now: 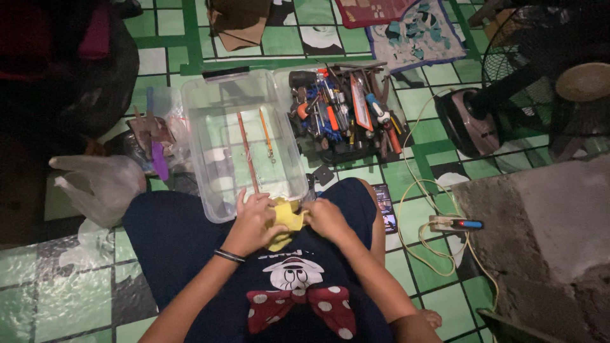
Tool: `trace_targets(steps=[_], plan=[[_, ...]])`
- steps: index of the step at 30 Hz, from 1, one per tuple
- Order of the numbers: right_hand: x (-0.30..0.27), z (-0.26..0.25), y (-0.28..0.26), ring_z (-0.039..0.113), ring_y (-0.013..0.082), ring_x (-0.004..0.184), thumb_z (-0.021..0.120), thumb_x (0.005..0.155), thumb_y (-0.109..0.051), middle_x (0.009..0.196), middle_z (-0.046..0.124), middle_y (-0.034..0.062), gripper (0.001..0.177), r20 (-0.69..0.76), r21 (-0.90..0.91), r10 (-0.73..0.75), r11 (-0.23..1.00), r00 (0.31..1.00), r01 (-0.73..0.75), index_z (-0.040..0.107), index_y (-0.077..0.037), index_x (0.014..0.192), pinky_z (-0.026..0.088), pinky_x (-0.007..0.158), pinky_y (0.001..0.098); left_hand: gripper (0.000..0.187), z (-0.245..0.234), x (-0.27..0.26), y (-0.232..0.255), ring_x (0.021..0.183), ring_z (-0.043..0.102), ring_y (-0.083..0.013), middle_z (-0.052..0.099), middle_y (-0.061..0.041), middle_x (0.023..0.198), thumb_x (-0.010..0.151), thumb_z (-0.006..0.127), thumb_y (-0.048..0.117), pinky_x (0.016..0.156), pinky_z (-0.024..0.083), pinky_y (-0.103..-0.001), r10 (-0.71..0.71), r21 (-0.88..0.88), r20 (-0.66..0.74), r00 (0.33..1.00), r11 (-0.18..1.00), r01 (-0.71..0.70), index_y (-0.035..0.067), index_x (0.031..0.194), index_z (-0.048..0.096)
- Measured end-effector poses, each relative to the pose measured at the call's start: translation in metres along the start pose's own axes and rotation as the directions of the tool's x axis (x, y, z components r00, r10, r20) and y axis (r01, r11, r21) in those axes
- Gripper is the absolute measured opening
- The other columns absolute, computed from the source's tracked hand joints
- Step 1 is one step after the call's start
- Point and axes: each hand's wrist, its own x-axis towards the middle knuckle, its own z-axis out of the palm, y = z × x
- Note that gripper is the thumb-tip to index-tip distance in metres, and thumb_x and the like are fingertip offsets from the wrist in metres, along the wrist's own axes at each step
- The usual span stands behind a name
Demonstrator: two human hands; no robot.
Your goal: The person sits on a tiled floor and sorts tools and small parts from a clear plastic bin into a black toolbox. They handle pliers, screwdrivers, and small hardware, placing items into the toolbox and occasionally using a plastic bag to group small pieces.
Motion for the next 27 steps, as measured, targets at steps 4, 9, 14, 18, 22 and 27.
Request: trace_targets(steps=[4,9,14,18,22,27], plan=[[-0.002,-0.002,-0.001,0.064,0.0394,0.107,0.059,0.074,0.009,0.107,0.071,0.02,0.043,0.067,-0.073,-0.077,0.994,0.995,0.082,0.07,-0.006,0.112,0.051,0.092,0.0468,0.056,-0.003,0.001,0.006,0.134,0.048,-0.0333,0.059,-0.01,0.133,0.069,0.086,0.036,0.119,0.017,-0.065,0.016,0.006,-0.141,0.99,1.0,-0.015,0.011,0.113,0.06],[0.008,-0.016,0.007,0.064,0.0398,0.112,0.054,0.076,0.01,0.113,0.072,0.0194,0.043,-0.14,0.011,-0.136,0.99,0.981,0.139,0.07,-0.005,0.112,0.05,0.097,0.0452,0.071,-0.002,0.002,-0.008,0.132,0.047,-0.0353,0.058,-0.012,0.131,0.065,0.083,0.032,0.114,0.017,-0.069,0.011,0.133,-0.103,0.995,0.991,0.003,0.011,0.128,0.06],[0.025,-0.016,0.005,0.066,0.0393,0.109,0.06,0.093,-0.003,0.113,0.07,0.0194,0.021,-0.293,0.203,0.009,0.978,0.956,0.053,0.067,-0.002,0.113,0.052,0.094,0.043,0.044,0.011,0.002,-0.024,0.134,0.049,-0.0318,0.061,-0.004,0.136,0.079,0.074,0.015,0.116,0.026,-0.067,-0.008,0.204,-0.161,0.987,0.978,0.042,0.018,0.122,0.069],[0.036,-0.001,0.006,0.067,0.0379,0.106,0.064,0.089,-0.004,0.113,0.07,0.0195,0.028,-0.281,0.23,-0.014,0.97,0.96,0.081,0.065,-0.001,0.117,0.053,0.091,0.0424,0.042,0.007,0.001,-0.034,0.132,0.047,-0.04,0.06,-0.008,0.135,0.075,0.075,0.016,0.11,0.03,-0.066,-0.053,0.148,-0.151,0.987,0.986,0.076,0.017,0.117,0.072],[0.047,0.01,0.034,0.072,0.0307,0.098,0.069,0.091,-0.01,0.108,0.072,0.0158,0.028,-0.405,0.315,0.028,0.943,0.914,0.111,0.065,-0.002,0.117,0.057,0.083,0.0401,0.053,-0.005,0.002,-0.038,0.138,0.042,-0.0422,0.054,-0.012,0.143,0.072,0.078,0.019,0.113,0.033,-0.057,-0.01,0.064,-0.094,0.996,0.998,0.016,0.017,0.124,0.069],[0.085,-0.017,0.106,0.062,0.0199,0.071,0.068,0.099,-0.031,0.09,0.065,0.008,0.03,-0.323,0.906,0.553,0.414,0.768,0.083,0.061,-0.008,0.116,0.049,0.059,0.0358,0.08,-0.02,0.013,-0.034,0.141,0.033,-0.0423,0.044,-0.016,0.148,0.064,0.085,0.042,0.114,0.023,-0.06,0.023,-0.077,-0.122,0.992,0.996,-0.033,0.012,0.133,0.058]])
